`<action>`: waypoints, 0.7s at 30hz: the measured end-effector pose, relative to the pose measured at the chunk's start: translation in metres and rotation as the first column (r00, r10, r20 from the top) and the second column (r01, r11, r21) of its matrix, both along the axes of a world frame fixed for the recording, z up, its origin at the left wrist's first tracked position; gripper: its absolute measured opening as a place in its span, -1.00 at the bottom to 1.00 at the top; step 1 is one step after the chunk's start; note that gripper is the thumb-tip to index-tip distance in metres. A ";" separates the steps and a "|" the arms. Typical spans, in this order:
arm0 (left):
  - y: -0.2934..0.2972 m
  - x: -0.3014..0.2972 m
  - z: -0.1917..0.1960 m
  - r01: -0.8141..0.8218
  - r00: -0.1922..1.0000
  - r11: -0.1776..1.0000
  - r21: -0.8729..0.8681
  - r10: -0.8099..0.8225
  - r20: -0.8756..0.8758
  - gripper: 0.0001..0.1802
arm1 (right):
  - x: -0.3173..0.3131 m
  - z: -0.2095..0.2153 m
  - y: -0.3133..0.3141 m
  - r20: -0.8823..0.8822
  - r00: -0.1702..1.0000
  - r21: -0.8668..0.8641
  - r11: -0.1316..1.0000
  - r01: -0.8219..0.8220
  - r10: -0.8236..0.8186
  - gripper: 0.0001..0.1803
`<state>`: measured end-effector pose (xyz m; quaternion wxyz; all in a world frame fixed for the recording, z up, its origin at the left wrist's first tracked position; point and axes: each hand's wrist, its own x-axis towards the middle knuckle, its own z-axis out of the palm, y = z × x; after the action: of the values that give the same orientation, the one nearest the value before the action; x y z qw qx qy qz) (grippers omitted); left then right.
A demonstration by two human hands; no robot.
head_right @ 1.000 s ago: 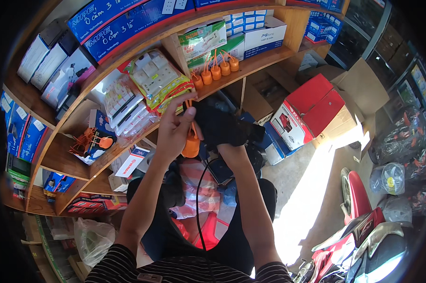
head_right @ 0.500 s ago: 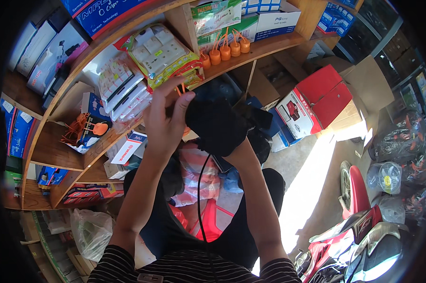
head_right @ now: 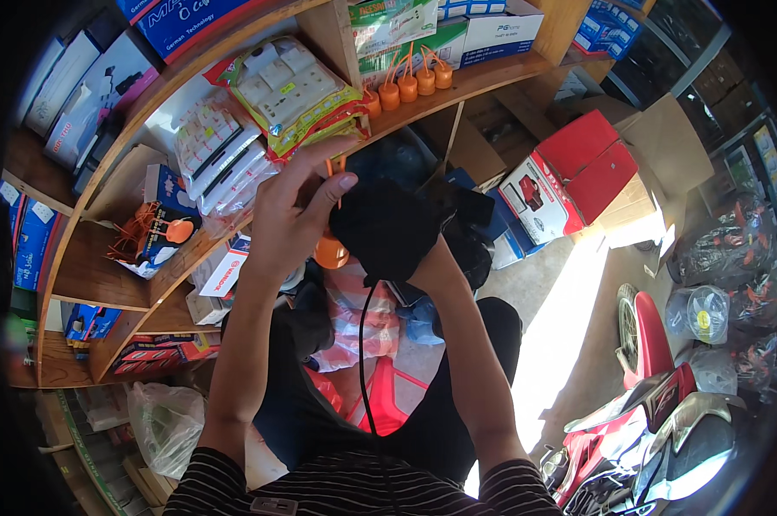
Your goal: Placing a small orange electronic component into a black fabric sleeve or pouch.
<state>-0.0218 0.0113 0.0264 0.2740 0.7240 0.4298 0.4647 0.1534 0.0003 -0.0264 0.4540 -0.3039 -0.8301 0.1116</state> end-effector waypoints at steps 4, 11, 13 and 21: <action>0.010 -0.001 -0.010 -0.150 0.895 0.988 0.047 0.115 0.432 -0.74 | 0.009 -0.009 0.011 0.138 0.968 0.192 0.965 0.181 -0.210 -0.70; 0.006 -0.014 -0.028 0.095 0.959 0.992 -0.083 -0.114 -0.260 -0.45 | 0.011 -0.010 0.012 -0.101 0.973 0.172 0.959 0.224 -0.209 -0.67; 0.006 -0.009 -0.029 0.097 0.974 0.986 -0.133 -0.121 -0.192 -0.47 | 0.009 -0.010 0.010 -0.140 0.971 0.161 0.963 0.214 -0.192 -0.66; -0.003 -0.004 -0.003 0.074 0.972 0.980 -0.183 -0.112 -0.207 -0.62 | 0.013 -0.029 0.010 -0.518 0.782 -0.373 0.914 0.158 -0.347 -0.75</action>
<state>-0.0258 0.0085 0.0236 0.3094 0.7628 0.4616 0.3306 0.1661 0.0105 -0.0557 0.6401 -0.4329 -0.5773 0.2638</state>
